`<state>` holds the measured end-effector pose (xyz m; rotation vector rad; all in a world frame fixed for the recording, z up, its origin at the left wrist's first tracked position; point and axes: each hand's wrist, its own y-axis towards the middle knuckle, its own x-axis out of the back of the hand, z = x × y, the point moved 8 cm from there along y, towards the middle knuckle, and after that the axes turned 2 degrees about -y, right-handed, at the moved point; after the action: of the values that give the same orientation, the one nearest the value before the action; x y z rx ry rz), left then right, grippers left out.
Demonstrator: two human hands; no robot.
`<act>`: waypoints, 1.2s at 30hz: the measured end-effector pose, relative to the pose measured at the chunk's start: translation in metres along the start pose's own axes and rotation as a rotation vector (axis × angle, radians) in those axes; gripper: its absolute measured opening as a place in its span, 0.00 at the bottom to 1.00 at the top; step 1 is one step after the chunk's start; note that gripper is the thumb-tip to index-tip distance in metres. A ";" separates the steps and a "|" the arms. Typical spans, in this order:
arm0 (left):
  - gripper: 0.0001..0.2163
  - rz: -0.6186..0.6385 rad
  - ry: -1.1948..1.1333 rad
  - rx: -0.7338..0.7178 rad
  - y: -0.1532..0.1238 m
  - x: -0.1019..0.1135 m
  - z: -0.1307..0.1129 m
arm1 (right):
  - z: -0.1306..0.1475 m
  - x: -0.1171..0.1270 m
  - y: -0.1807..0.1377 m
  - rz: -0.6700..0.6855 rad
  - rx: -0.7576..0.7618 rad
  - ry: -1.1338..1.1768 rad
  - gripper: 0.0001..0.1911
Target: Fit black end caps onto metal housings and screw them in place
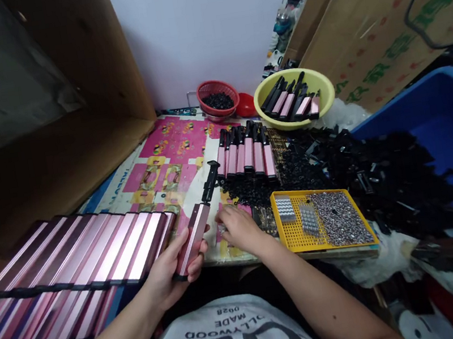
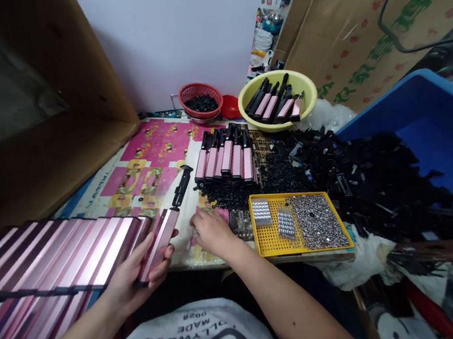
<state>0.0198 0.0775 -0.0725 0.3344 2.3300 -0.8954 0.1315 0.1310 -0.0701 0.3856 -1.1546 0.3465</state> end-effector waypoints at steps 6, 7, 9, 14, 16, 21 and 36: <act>0.16 -0.013 -0.008 -0.025 -0.002 0.001 0.002 | 0.008 -0.004 -0.001 -0.047 0.058 0.026 0.13; 0.16 -0.011 -0.012 -0.022 -0.002 0.001 0.003 | 0.007 -0.005 -0.001 -0.038 0.045 0.045 0.13; 0.16 -0.008 -0.024 -0.016 -0.003 0.001 0.004 | 0.005 -0.006 -0.001 -0.022 0.031 0.104 0.15; 0.18 0.015 -0.045 0.028 -0.004 -0.002 0.009 | -0.011 0.008 -0.002 -0.150 -0.102 0.577 0.17; 0.18 0.031 -0.037 0.033 -0.004 -0.005 0.012 | -0.021 0.024 -0.004 -0.325 -0.201 0.941 0.14; 0.21 0.078 0.058 0.043 -0.003 -0.019 0.019 | -0.021 0.056 -0.008 -0.623 -0.225 1.381 0.14; 0.15 0.134 0.352 -0.030 -0.007 -0.024 0.013 | -0.004 0.026 -0.023 -0.159 -0.217 1.842 0.25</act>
<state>0.0409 0.0631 -0.0611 0.6745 2.5988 -0.7849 0.1547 0.1139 -0.0497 -0.1211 0.6434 0.2739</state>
